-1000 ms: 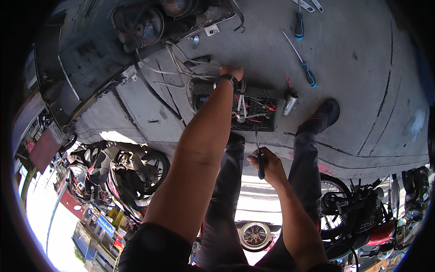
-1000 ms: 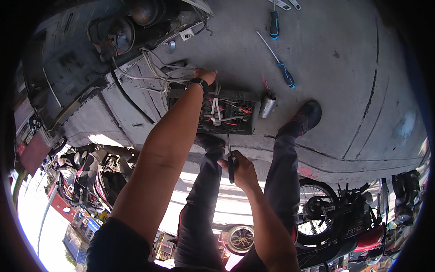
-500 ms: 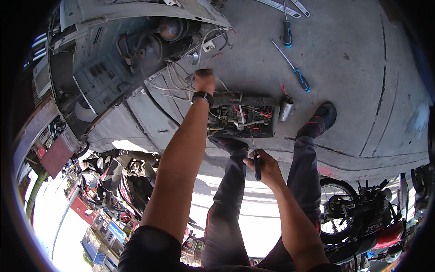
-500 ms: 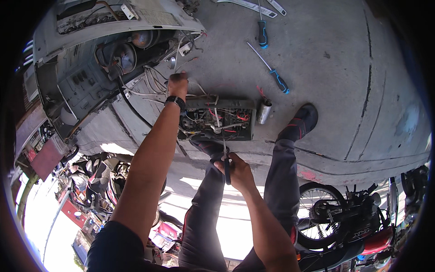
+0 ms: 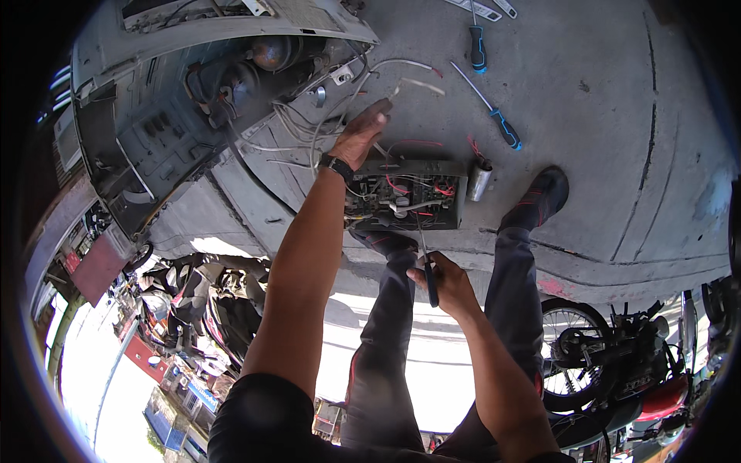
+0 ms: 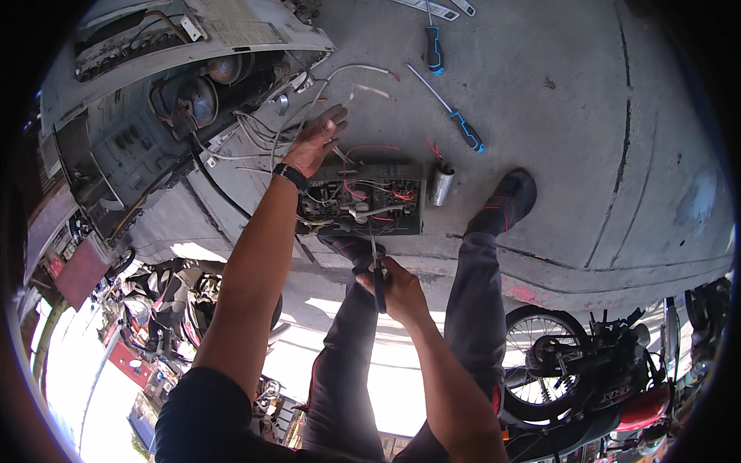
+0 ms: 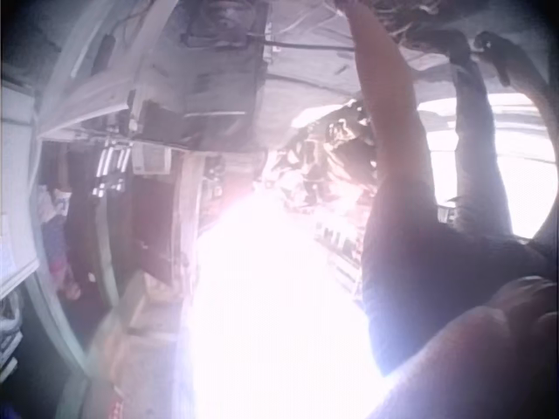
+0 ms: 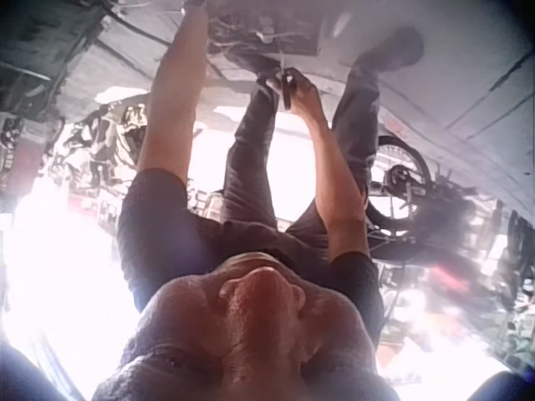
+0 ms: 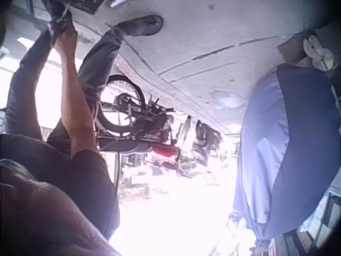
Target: The person disassembles an air conditioner unit by disconnecting wires with a pair of scissors and removing internal components by hand.
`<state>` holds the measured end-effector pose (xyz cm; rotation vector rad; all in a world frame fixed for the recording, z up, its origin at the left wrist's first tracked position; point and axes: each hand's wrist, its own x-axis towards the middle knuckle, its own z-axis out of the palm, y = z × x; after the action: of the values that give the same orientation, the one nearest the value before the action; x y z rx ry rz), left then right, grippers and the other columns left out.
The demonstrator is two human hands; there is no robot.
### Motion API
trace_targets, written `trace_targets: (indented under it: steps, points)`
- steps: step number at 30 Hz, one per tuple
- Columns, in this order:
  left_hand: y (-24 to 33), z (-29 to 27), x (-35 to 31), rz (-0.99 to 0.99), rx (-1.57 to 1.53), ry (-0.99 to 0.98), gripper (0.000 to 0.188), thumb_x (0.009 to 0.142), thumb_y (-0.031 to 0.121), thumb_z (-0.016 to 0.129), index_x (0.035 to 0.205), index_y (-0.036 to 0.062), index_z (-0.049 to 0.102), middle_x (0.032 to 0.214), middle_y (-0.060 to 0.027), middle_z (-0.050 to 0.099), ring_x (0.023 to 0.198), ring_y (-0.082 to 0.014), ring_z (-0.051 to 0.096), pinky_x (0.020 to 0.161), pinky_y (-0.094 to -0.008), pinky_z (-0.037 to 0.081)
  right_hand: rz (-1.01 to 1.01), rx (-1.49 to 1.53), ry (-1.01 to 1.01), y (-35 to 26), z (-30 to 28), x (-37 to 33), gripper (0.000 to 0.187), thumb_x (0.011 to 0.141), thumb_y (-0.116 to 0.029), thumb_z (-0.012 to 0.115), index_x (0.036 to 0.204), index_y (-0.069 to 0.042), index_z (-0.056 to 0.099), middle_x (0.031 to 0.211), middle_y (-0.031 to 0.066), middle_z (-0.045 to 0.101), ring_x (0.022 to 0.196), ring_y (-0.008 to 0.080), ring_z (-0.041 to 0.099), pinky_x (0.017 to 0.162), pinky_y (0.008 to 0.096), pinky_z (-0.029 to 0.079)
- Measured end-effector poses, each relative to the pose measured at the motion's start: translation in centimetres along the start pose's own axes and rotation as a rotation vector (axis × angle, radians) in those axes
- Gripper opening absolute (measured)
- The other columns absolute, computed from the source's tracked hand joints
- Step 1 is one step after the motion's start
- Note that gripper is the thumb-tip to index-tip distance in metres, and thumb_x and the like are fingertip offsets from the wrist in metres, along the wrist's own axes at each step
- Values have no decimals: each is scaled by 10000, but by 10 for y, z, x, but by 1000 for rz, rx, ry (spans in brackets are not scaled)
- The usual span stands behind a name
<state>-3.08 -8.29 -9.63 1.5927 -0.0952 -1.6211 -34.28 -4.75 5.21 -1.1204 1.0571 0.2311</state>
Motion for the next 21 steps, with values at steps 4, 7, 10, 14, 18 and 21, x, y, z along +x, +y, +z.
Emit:
trace_targets:
  steps: [4,7,10,14,18,21]
  points:
    - [-12,-28,-22,-324,1550,-528,1314,567,591,900,1563,75,215,1507,-255,411,1407,-386,394,1161,-445,342,69,-33,-28,-13,-4,0,436,867,-419,771,1044,-46,630,574,71,542,535,160,533,554,339,433]
    - [-49,-53,-38,-161,1665,-289,758,787,344,769,1403,40,451,1299,-243,572,1226,-419,540,1027,-475,451,9,-185,-99,-5,11,-3,484,868,-502,730,1076,-77,629,700,139,647,682,287,674,651,406,512]
    - [-44,-45,-54,86,1588,-314,474,813,216,689,1235,30,579,1155,-209,638,1075,-399,616,905,-474,503,212,-531,-339,2,8,-9,598,823,-616,689,1178,-139,620,941,188,713,937,373,702,789,489,553]
    - [3,-1,-75,205,1437,-294,395,820,152,653,1188,14,612,1074,-200,673,1017,-382,648,867,-460,514,151,-696,-680,15,6,-31,568,833,-596,692,1112,-101,667,959,189,720,950,348,711,799,467,562]
    - [58,53,-101,265,1079,-62,411,851,137,623,1236,-4,598,1084,-239,675,1004,-401,651,874,-461,512,69,-822,-950,19,20,-45,604,814,-599,714,1031,-36,706,1003,156,735,974,332,714,812,454,561]
    - [73,138,-63,381,795,151,373,877,195,593,1191,-4,626,1017,-264,678,958,-446,643,845,-476,517,136,-816,-1036,-8,1,-43,594,828,-586,709,1111,-63,705,1036,144,733,1003,329,704,831,448,558]
